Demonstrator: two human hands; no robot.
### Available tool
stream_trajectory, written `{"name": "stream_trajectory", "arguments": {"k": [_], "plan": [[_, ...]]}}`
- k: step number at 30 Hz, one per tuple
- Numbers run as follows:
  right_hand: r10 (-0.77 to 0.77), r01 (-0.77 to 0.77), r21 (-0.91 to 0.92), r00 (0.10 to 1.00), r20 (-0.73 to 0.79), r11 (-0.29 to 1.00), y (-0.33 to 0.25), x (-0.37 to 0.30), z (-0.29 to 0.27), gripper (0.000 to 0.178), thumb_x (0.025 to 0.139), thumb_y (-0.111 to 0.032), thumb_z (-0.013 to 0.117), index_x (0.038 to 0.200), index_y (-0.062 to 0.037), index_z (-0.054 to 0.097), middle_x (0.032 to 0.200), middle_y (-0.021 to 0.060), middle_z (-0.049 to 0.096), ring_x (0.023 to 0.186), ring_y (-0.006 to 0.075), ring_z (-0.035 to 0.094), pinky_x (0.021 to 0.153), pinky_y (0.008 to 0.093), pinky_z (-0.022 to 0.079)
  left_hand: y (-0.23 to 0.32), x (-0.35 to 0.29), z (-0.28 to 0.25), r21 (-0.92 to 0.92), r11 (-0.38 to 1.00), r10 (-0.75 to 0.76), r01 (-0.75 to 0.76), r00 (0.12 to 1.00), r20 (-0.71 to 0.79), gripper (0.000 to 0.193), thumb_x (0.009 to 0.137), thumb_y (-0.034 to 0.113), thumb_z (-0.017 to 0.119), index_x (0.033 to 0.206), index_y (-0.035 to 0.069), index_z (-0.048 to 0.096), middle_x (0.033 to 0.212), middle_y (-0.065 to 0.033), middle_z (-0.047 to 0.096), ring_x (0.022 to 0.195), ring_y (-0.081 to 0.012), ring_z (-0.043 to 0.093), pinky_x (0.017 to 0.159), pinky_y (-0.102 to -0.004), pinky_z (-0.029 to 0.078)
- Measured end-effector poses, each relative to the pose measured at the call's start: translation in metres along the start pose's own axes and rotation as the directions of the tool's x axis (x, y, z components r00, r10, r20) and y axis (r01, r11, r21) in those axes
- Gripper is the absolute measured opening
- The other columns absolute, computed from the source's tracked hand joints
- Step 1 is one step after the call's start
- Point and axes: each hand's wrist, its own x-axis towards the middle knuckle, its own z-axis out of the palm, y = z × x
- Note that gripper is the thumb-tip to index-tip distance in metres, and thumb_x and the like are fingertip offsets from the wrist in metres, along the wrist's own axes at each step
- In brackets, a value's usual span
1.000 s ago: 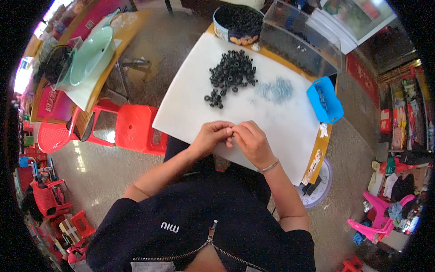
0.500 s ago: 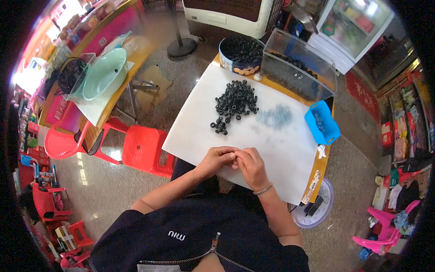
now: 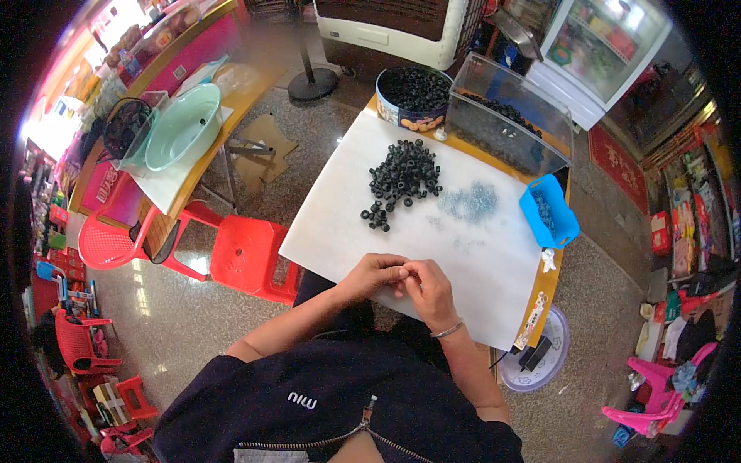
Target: Assembling small black plastic components by hand at a table.
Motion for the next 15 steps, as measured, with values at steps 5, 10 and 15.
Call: {"name": "stream_trajectory", "arguments": {"k": [5,10,15], "plan": [[0.154,-0.143,0.157,0.987,-0.055,0.977,-0.001,0.006,0.005,0.017,0.085,-0.004,0.053,0.101,-0.0007,0.055,0.096,0.0103,0.055,0.082,0.0193,0.056,0.073,0.0285,0.047,-0.006,0.0,0.0,0.011,0.999,0.04,-0.039,0.997,-0.06,0.029,0.095,0.021,0.049,0.111,-0.002,0.057,0.081,-0.0037,0.059,0.065,-0.0093,0.056,0.06,-0.0229,0.047],[0.291,-0.251,0.36,0.955,-0.06,0.899,-0.008,0.012,0.034,0.021,0.092,-0.015,0.046,0.104,0.0009,0.055,0.102,0.0119,0.055,0.091,0.0228,0.055,0.083,0.0309,0.044,-0.007,-0.002,0.005,0.106,0.993,0.059,-0.047,0.991,-0.118,0.027,0.097,0.022,0.044,0.106,0.0,0.057,0.082,-0.0026,0.058,0.068,-0.0082,0.054,0.06,-0.023,0.046],[0.199,-0.146,0.276,0.965,-0.172,0.95,-0.006,0.02,0.054,0.019,0.094,-0.014,0.044,0.101,0.0004,0.055,0.098,0.0142,0.056,0.09,0.0261,0.056,0.081,0.0316,0.044,-0.019,0.002,0.006,0.137,0.983,0.151,-0.123,0.964,-0.219,0.024,0.096,0.02,0.044,0.101,0.0,0.058,0.083,-0.0009,0.058,0.069,-0.0072,0.054,0.06,-0.0217,0.045]]}}
